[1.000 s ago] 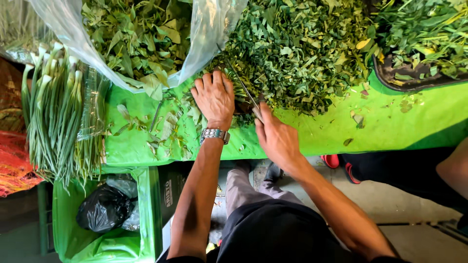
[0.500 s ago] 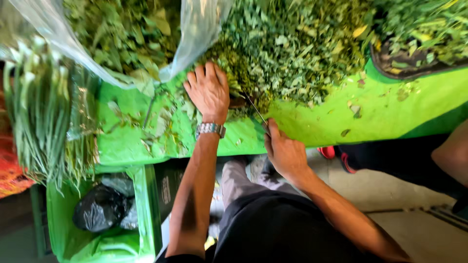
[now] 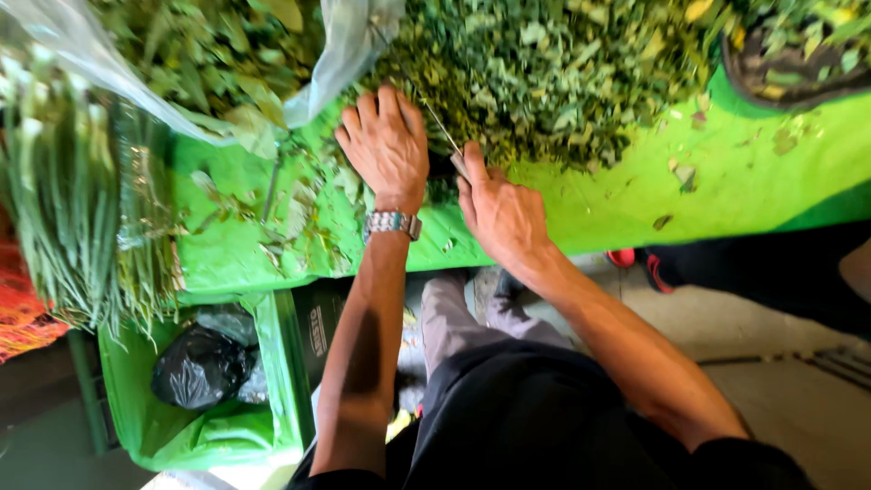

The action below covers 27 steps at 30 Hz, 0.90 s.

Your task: The person chops leafy greens on a workspace using a knife, while occasionally moving bunches of greens from a bag to the work area.

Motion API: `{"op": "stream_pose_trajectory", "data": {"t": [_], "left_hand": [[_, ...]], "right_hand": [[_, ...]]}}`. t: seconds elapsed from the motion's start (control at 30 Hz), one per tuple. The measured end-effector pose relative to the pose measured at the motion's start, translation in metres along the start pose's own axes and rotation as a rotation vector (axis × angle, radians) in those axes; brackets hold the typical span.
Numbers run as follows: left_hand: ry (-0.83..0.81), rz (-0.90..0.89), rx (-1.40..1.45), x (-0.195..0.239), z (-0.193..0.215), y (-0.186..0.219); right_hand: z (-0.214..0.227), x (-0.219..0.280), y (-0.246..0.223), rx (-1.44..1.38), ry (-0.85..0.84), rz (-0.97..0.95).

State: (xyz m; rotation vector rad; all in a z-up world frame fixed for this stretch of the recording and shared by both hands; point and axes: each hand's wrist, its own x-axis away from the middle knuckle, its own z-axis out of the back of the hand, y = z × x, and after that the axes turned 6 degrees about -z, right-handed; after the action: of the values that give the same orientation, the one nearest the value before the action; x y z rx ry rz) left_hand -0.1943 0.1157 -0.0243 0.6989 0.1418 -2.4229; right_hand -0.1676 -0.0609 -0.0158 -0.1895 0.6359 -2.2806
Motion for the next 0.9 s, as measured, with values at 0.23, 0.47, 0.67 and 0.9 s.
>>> {"op": "stream_pose_trajectory", "data": {"t": [0.23,0.47,0.67,0.9], "left_hand": [[-0.023,0.01,-0.004,-0.005,0.003,-0.001],[-0.04,0.039,0.037,-0.001,0.001,0.0],[-0.019,0.02,0.045,0.0,0.0,-0.002],[-0.037,0.058,0.02,-0.001,-0.008,-0.001]], "right_hand": [[0.018,0.068,0.016,0.05,-0.052,-0.059],[0.033,0.042,0.003,-0.134,0.044,-0.017],[0.018,0.004,-0.002,-0.06,-0.066,-0.012],[0.002,0.038,0.013,0.114,-0.174,-0.051]]}}
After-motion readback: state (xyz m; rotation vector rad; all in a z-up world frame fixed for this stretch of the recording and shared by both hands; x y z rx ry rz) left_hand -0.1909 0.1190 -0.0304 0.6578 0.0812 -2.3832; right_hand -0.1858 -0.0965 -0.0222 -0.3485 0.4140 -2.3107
